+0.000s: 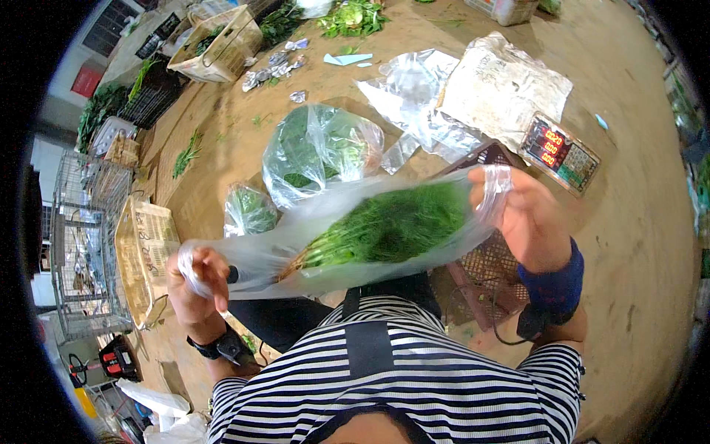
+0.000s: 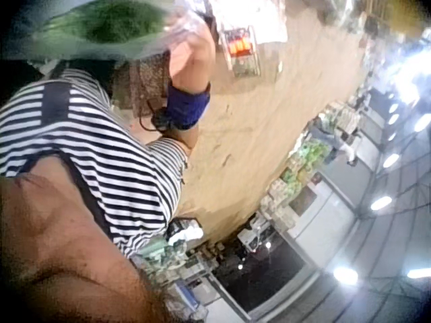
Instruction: The person takes bundles of dill from a large plastic bag, places them onto a scale inside a brown plastic crate, and then puts them into individual plastic bags which are tied closed.
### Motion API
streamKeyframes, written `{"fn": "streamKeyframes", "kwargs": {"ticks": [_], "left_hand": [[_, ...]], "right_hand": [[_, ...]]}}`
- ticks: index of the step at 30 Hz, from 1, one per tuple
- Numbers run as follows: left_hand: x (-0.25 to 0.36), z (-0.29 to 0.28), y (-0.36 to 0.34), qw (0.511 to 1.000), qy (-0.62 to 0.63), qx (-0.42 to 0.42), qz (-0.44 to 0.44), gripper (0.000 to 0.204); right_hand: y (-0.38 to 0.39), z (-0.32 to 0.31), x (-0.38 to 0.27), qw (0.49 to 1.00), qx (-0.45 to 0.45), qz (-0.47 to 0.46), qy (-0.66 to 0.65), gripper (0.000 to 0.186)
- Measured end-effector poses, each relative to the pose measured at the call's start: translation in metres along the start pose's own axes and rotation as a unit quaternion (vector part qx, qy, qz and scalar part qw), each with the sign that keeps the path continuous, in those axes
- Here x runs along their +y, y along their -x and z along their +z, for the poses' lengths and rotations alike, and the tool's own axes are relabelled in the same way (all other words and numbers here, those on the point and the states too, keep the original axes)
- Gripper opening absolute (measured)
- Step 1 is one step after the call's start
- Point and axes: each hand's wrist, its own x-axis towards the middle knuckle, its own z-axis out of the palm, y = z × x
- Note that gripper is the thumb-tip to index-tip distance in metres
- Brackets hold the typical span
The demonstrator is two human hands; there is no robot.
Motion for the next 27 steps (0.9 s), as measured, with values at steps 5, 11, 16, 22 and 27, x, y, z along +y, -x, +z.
{"fn": "streamKeyframes", "kwargs": {"ticks": [5, 11, 16, 22, 27], "left_hand": [[-0.003, 0.057, -0.023, 0.972, -0.117, -0.019, -0.203, 0.064], [-0.025, 0.127, -0.057, 0.901, -0.225, -0.272, -0.251, 0.033], [-0.019, 0.138, -0.063, 0.789, -0.198, -0.506, -0.287, 0.047], [-0.012, 0.151, -0.066, 0.808, -0.246, -0.493, -0.209, 0.048], [-0.026, 0.154, -0.054, 0.869, -0.166, -0.3, -0.355, 0.033]], "right_hand": [[-0.008, 0.037, 0.018, 0.875, -0.183, -0.091, 0.439, 0.042], [-0.007, 0.074, 0.037, 0.683, -0.189, -0.273, 0.651, 0.055], [0.003, 0.08, 0.014, 0.652, -0.243, -0.304, 0.651, 0.052], [0.003, 0.049, 0.031, 0.804, -0.332, -0.175, 0.462, 0.045], [0.02, 0.015, 0.054, 0.794, -0.27, -0.157, 0.521, 0.035]]}}
